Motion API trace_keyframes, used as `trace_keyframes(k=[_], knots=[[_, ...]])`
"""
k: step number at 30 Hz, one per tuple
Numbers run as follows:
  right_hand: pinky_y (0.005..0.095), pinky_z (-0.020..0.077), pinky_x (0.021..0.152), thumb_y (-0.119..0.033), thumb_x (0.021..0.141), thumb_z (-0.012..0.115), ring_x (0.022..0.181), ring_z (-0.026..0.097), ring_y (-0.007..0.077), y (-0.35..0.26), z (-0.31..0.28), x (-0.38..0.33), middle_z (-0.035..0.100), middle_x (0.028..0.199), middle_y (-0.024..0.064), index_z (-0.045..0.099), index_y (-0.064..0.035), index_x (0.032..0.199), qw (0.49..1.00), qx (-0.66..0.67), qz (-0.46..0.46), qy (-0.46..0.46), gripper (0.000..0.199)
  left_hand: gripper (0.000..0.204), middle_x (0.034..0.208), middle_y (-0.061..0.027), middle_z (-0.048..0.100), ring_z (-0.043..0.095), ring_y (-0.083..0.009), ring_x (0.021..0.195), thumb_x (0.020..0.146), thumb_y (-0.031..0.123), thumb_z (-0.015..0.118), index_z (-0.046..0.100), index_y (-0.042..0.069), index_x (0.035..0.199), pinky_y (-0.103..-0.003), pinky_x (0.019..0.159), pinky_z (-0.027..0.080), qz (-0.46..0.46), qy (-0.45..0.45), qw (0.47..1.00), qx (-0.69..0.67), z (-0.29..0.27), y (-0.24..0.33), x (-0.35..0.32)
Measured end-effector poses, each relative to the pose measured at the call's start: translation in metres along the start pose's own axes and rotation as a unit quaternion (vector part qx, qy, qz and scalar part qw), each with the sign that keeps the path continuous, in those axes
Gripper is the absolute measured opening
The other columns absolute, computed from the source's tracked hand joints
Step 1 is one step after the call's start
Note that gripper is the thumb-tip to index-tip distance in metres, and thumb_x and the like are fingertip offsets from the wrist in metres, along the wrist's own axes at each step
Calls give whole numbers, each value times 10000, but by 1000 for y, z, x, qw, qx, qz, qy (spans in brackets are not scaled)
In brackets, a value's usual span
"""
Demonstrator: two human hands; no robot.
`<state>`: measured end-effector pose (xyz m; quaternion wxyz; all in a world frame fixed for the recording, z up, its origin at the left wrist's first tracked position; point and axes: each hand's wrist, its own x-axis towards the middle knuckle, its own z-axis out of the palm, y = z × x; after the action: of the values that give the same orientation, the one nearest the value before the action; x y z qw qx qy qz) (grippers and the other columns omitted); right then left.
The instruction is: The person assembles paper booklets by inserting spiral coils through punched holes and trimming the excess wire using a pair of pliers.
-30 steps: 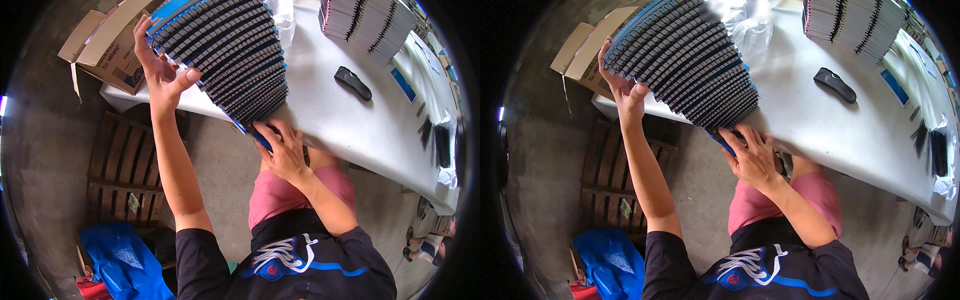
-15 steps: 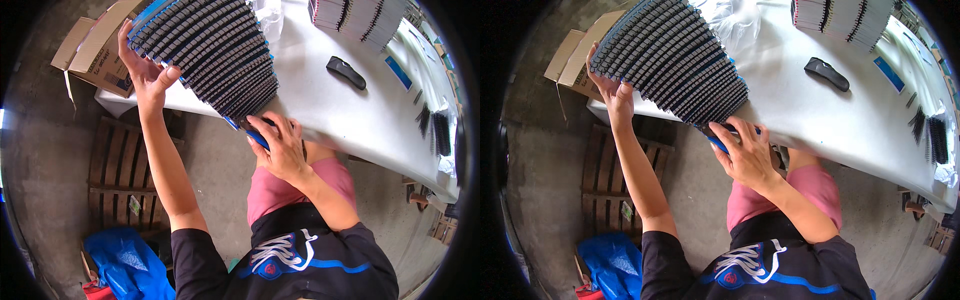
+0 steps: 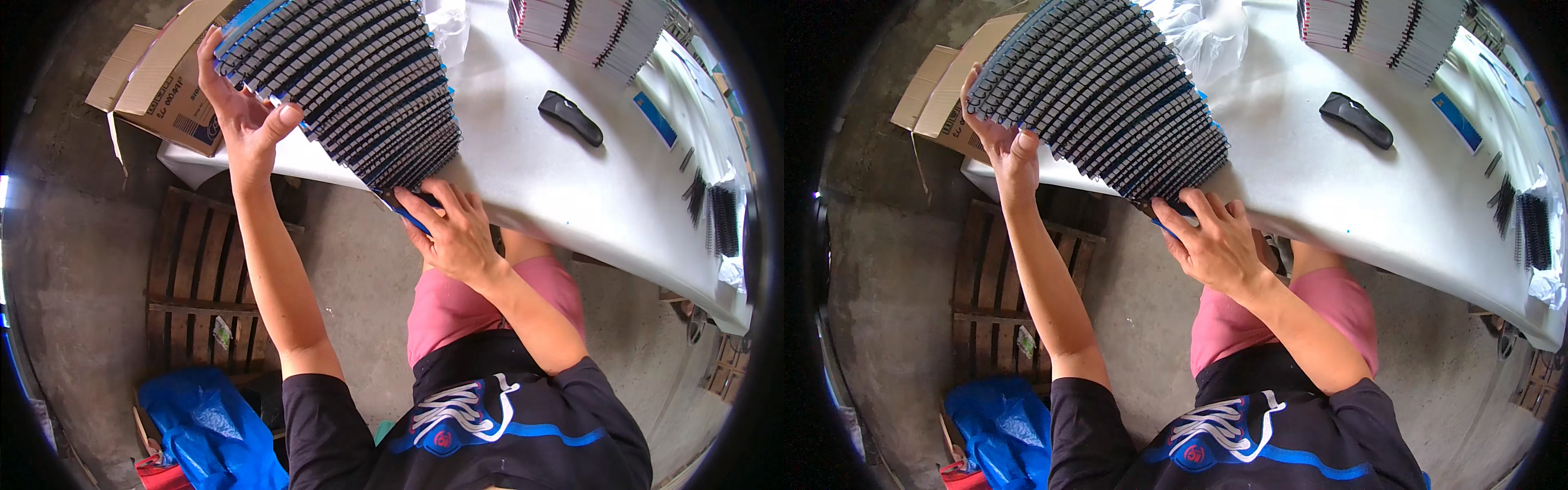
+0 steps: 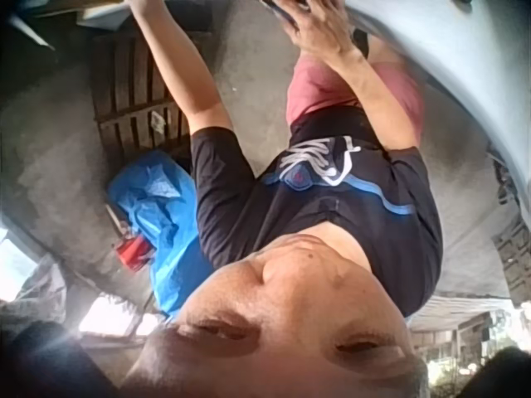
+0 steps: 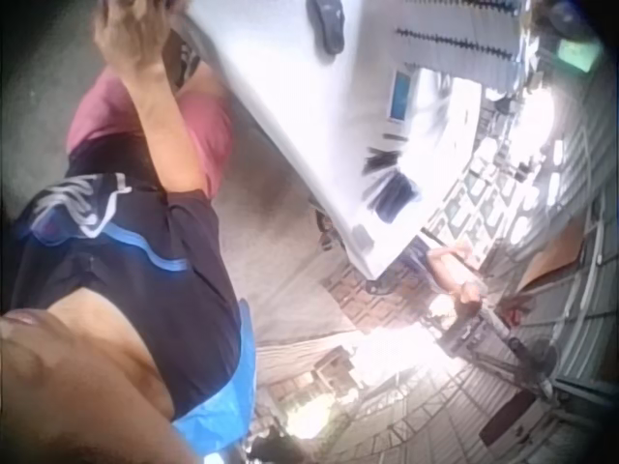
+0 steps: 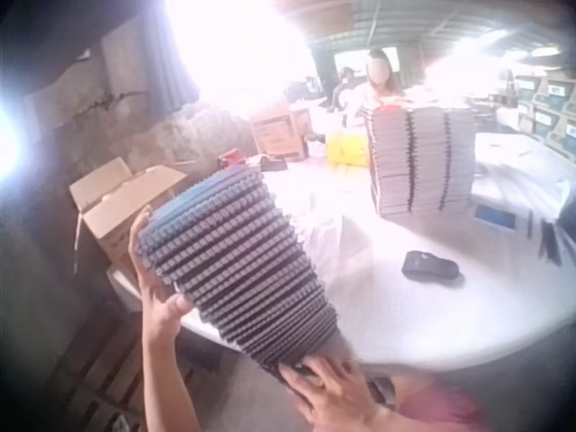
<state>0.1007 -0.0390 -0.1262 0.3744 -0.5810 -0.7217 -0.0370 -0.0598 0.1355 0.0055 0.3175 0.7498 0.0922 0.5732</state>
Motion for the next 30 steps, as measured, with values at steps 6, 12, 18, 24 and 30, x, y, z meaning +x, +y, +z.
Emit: trace_keyframes(k=[6,12,18,24,30], knots=[[370,466,709,-245,841,628,880,595,267,0,0,3,578,867,106,549,-101,1140,926,350,140,-31,342,1096,1366,-123,308,405,-296,1230,590,342,857,164,201,1427,-449,1010,412,-9,-1,1000,-6,3,2,1],[429,391,812,-267,831,625,911,570,213,-2,-11,-4,525,1047,76,555,-153,1166,984,156,86,13,361,1091,1351,-126,324,412,-294,1224,592,346,852,166,194,1426,-432,1011,413,-22,2,1000,-16,1,2,0],[476,291,887,-254,795,650,940,540,188,8,-6,-14,486,1114,51,545,-192,1212,999,4,33,24,434,1078,1346,-110,326,417,-291,1213,600,329,850,171,194,1425,-438,1010,411,-12,4,1000,-14,1,0,1],[469,275,904,-258,791,655,968,527,185,8,0,-18,483,1118,51,537,-197,1226,999,9,27,25,455,1076,1353,-107,315,408,-286,1223,597,313,852,174,197,1424,-441,1008,413,-7,2,1000,-19,0,-1,1],[442,268,920,-264,802,656,998,520,183,11,1,-17,491,1119,64,546,-186,1224,999,-8,15,32,443,1079,1344,-107,330,411,-278,1222,596,303,856,174,194,1424,-438,1009,414,-15,3,999,-31,0,-1,1]])
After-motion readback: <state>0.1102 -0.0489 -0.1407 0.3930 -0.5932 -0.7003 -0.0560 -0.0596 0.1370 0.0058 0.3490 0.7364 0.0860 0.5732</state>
